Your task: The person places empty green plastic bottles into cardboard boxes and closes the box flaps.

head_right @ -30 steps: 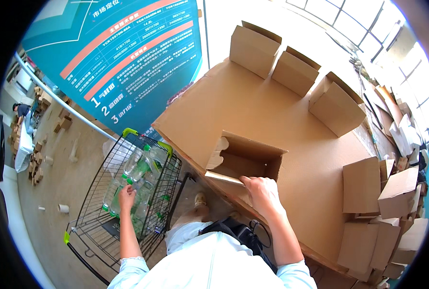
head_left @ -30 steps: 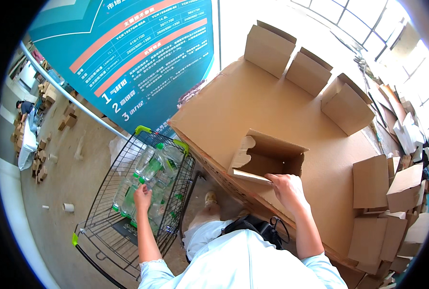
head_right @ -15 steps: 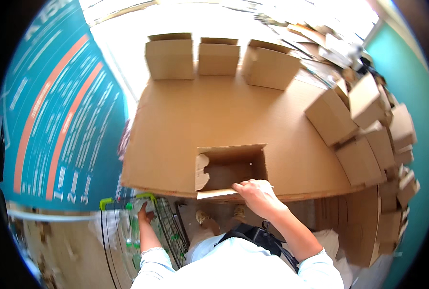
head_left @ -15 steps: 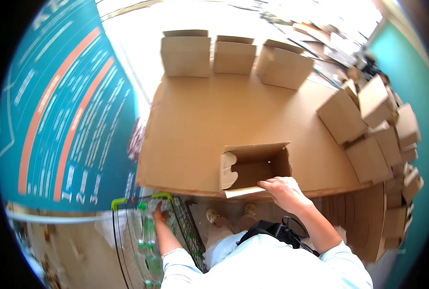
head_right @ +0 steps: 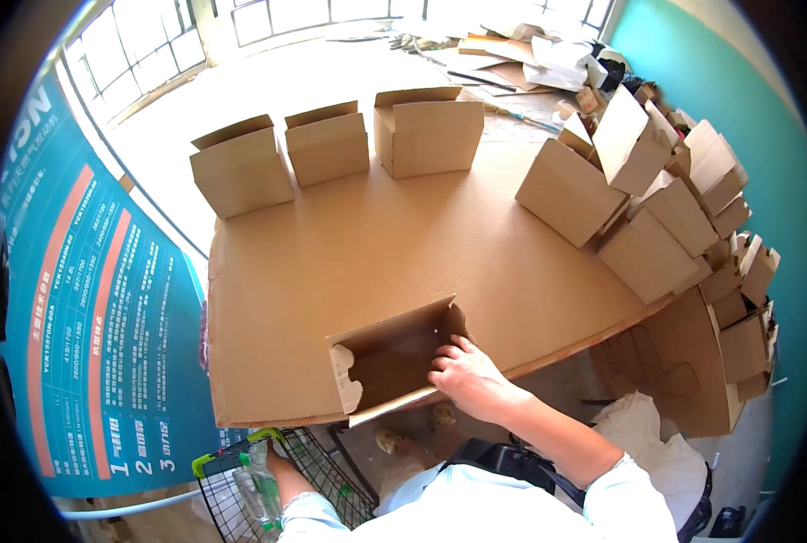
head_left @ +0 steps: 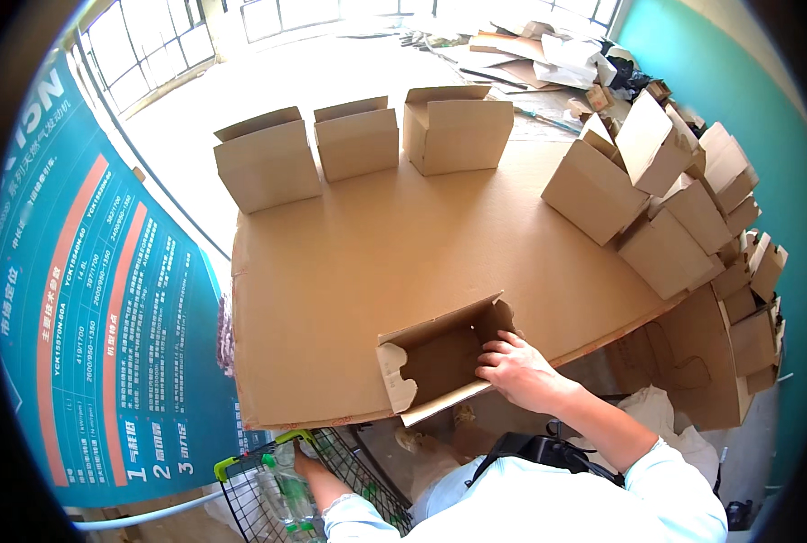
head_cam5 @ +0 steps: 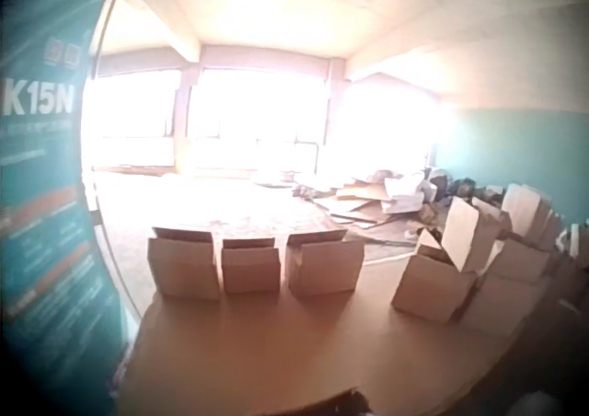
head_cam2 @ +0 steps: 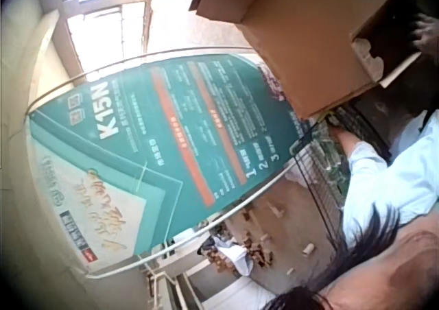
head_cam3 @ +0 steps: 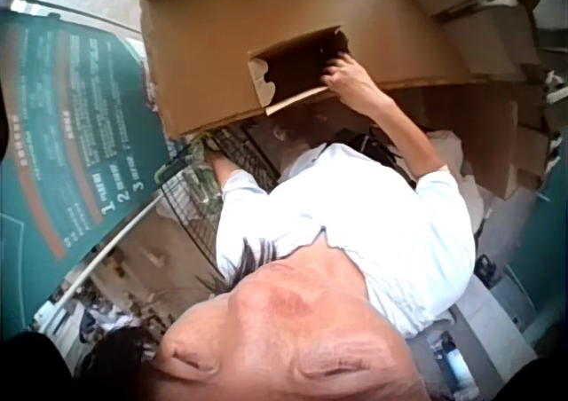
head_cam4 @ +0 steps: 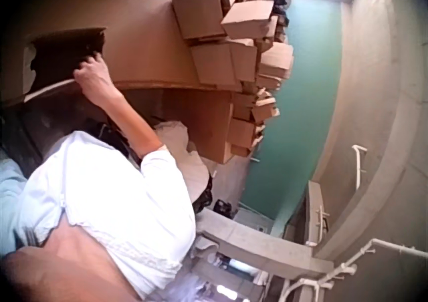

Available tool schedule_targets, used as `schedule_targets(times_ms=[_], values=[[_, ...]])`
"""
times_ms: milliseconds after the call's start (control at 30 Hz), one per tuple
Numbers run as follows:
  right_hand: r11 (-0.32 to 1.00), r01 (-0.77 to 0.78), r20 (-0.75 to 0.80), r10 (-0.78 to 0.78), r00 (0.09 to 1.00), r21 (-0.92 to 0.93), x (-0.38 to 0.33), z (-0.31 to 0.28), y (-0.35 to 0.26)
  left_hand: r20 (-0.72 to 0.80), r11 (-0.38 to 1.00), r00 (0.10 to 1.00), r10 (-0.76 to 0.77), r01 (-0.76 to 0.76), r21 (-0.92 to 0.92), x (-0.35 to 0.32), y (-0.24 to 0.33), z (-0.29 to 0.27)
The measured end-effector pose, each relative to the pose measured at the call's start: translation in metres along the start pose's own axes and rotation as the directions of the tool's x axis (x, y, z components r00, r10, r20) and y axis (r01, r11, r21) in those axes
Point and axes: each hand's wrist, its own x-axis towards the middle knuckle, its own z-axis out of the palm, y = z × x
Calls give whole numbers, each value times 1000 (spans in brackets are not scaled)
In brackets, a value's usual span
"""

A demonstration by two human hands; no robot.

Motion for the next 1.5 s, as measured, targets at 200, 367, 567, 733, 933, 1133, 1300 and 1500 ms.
schedule_targets(times_ms=[200, 367, 567, 733, 933, 1133, 1300, 1500], values=[[994, 104, 75, -105, 992, 24, 13, -3, 12, 39, 974, 982, 183, -176, -142, -21, -1, -25], [978, 191, -3, -191, 982, 87, 11, 6, 25, -114, 976, 976, 186, -169, 139, 7, -8, -58], [976, 204, 31, -207, 978, 77, 8, 2, 39, -143, 894, 957, 252, -287, -345, -25, 16, -122], [965, 183, 62, -198, 978, 190, 10, -2, 46, 46, 549, 890, 453, -238, -801, -61, 100, -193], [952, 189, 74, -212, 975, 240, 15, -15, 37, 317, 295, 263, 911, 121, -948, -204, 225, -171], [972, 133, 124, -159, 980, 196, 5, -17, 34, 574, 579, -98, 813, 239, -780, -398, 223, -70], [964, 92, 92, -118, 989, 249, -4, -19, 32, 850, 745, -343, 399, -419, -519, -470, 158, -17], [964, 95, -7, -96, 995, 248, -17, -6, 42, 838, 56, -539, 84, -837, -544, -475, 152, -8]])
